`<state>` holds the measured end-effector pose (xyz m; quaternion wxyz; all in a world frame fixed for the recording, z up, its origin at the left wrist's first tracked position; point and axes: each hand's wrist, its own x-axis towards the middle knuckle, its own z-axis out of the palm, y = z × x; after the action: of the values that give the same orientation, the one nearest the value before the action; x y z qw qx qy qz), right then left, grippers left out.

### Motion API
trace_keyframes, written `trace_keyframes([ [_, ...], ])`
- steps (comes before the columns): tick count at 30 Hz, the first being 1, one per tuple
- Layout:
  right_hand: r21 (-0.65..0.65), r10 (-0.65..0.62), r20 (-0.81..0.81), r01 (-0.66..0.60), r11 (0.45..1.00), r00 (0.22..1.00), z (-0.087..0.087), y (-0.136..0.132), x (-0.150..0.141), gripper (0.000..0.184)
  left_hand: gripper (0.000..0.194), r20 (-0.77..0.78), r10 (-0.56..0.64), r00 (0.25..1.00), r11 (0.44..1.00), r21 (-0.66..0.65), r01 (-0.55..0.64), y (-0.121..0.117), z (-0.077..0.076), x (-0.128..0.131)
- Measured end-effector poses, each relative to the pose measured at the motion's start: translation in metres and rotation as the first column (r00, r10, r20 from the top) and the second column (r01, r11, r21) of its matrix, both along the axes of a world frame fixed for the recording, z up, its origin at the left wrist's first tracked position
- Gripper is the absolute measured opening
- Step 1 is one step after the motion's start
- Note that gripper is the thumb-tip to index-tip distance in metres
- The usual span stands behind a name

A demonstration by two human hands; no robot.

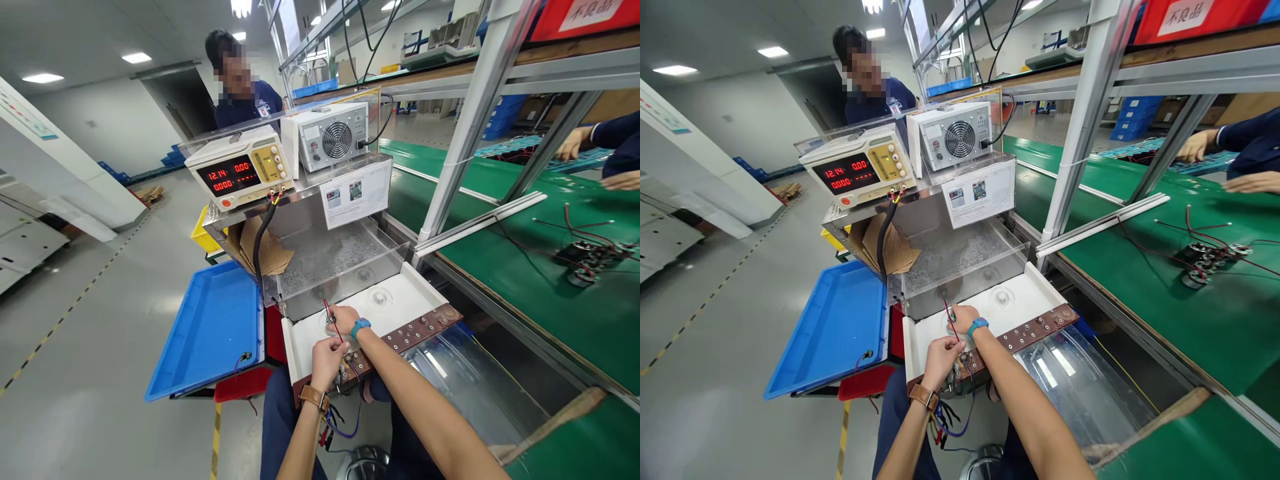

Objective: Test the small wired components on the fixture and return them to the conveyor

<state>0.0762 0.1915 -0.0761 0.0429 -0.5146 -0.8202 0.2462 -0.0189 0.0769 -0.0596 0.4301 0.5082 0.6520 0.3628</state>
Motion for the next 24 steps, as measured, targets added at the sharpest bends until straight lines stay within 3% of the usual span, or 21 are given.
trace_keyframes([
  [16,0.005,0.004,0.005,-0.005,1.000,1.000,0.0053,-0.0045,-0.0038,0.036,0.024,-0.044,0.034,0.998,0.999,0.026,-0.033,-0.0049,0.0026,0.0010],
  [24,0.027,-0.010,-0.056,0.012,1.000,0.998,0.0055,-0.0079,-0.0081,0.032,0.019,-0.052,0.091,0.995,0.995,0.034,-0.089,-0.0023,-0.0052,0.0003],
])
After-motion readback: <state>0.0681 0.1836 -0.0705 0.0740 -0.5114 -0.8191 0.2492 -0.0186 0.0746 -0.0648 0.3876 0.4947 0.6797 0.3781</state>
